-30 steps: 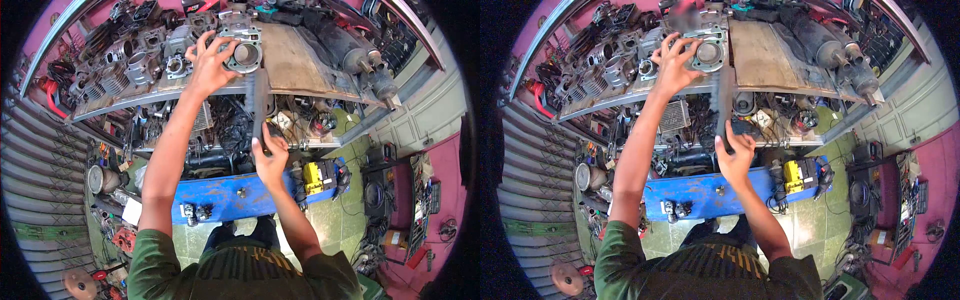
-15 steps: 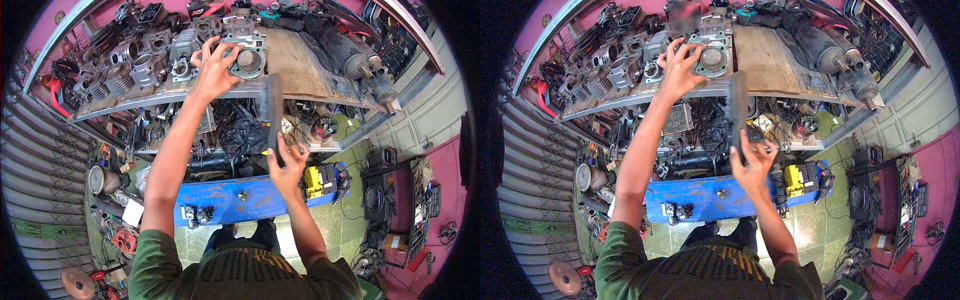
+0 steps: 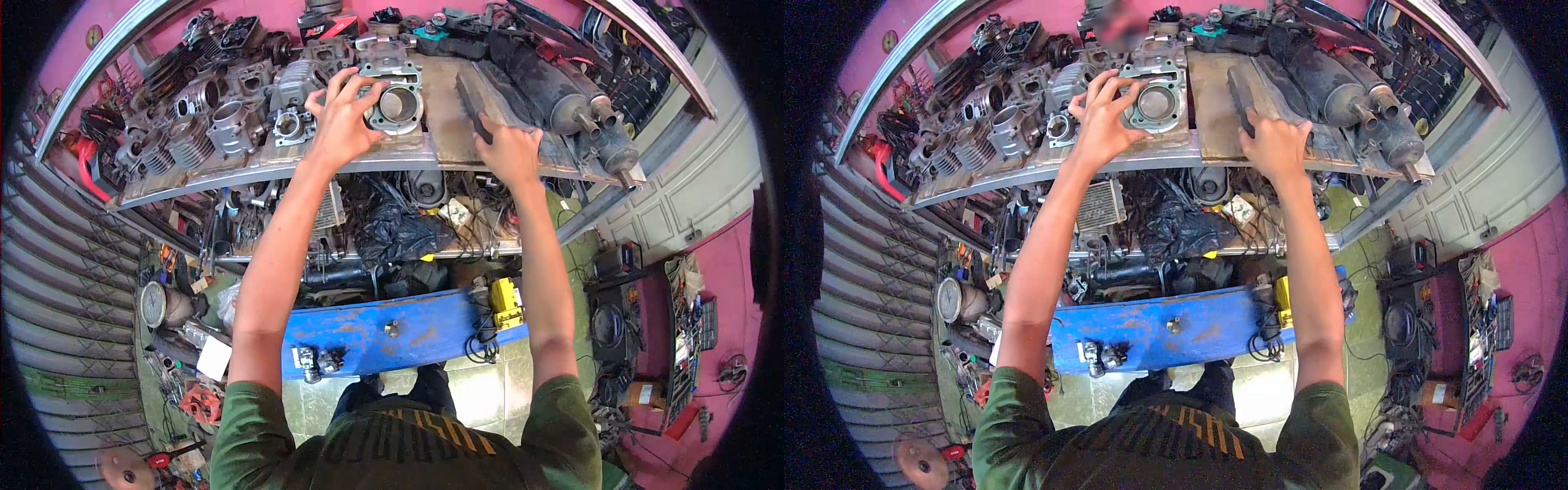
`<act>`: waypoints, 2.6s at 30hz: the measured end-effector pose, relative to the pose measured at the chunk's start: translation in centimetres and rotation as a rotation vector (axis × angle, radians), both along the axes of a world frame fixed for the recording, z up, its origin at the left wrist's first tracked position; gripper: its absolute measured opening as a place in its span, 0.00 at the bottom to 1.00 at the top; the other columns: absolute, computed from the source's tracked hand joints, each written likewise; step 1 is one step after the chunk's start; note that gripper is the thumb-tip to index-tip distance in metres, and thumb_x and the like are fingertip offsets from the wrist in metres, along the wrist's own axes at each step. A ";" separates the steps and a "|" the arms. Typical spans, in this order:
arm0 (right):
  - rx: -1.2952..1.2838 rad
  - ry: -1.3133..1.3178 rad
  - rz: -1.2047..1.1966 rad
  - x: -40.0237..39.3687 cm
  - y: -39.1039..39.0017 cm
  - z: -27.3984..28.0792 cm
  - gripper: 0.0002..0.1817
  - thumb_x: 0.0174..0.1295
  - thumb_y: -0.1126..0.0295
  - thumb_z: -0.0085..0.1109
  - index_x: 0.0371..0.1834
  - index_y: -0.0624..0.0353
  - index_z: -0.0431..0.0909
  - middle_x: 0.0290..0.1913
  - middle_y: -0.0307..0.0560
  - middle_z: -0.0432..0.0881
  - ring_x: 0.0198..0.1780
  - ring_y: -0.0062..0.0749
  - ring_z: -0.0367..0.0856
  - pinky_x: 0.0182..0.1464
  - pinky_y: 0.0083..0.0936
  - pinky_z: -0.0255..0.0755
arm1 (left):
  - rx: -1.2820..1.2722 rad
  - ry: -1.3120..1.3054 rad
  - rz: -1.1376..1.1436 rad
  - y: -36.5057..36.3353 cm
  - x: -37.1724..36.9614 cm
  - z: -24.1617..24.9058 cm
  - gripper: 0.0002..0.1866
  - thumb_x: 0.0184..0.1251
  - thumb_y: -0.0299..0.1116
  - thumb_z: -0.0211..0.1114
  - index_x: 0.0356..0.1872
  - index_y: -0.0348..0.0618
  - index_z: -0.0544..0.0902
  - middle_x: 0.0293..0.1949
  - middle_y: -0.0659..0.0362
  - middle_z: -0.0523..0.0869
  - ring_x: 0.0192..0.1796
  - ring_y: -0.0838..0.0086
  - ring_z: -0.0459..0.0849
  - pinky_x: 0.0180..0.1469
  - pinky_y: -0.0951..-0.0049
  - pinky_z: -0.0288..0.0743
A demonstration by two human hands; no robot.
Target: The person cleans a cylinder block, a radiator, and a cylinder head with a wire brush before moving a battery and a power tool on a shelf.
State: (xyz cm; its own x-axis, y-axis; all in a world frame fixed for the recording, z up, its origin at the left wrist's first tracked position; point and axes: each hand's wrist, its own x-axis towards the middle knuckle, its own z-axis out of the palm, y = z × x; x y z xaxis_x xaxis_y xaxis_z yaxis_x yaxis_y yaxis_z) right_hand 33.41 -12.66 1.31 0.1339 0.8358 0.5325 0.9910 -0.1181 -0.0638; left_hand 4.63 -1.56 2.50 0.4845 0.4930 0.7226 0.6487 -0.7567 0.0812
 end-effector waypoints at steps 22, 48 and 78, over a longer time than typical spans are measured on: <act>0.212 -0.093 0.293 -9.8 7.8 -0.3 0.35 0.57 0.52 0.75 0.70 0.36 0.78 0.67 0.40 0.84 0.67 0.48 0.76 0.72 0.73 0.50 | -0.404 0.188 -0.049 7.1 -0.3 2.1 0.48 0.42 0.51 0.87 0.70 0.47 0.81 0.70 0.56 0.79 0.76 0.63 0.72 0.71 0.42 0.51; 0.218 -0.114 0.258 -9.2 14.7 -1.6 0.39 0.56 0.57 0.76 0.74 0.37 0.75 0.70 0.39 0.83 0.69 0.48 0.78 0.70 0.76 0.53 | -0.026 0.021 0.158 7.7 1.9 -2.5 0.40 0.51 0.35 0.82 0.70 0.57 0.79 0.75 0.70 0.76 0.78 0.66 0.70 0.65 0.40 0.57; 0.242 0.114 0.320 -18.0 -8.0 -9.0 0.09 0.59 0.67 0.68 0.41 0.51 0.91 0.47 0.37 0.93 0.55 0.33 0.84 0.70 0.61 0.56 | -0.175 -0.141 0.042 -14.6 -3.6 -10.6 0.06 0.62 0.29 0.70 0.38 0.50 0.91 0.40 0.66 0.88 0.53 0.69 0.82 0.59 0.52 0.58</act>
State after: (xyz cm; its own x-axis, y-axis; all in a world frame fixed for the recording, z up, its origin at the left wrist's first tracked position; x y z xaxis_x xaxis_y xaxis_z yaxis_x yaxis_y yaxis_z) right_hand 15.43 -20.67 -7.74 -0.0426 0.6977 0.7151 0.9602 0.2264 -0.1637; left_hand 1.05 -16.18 -8.05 0.3616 0.6341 0.6835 0.6520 -0.6960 0.3007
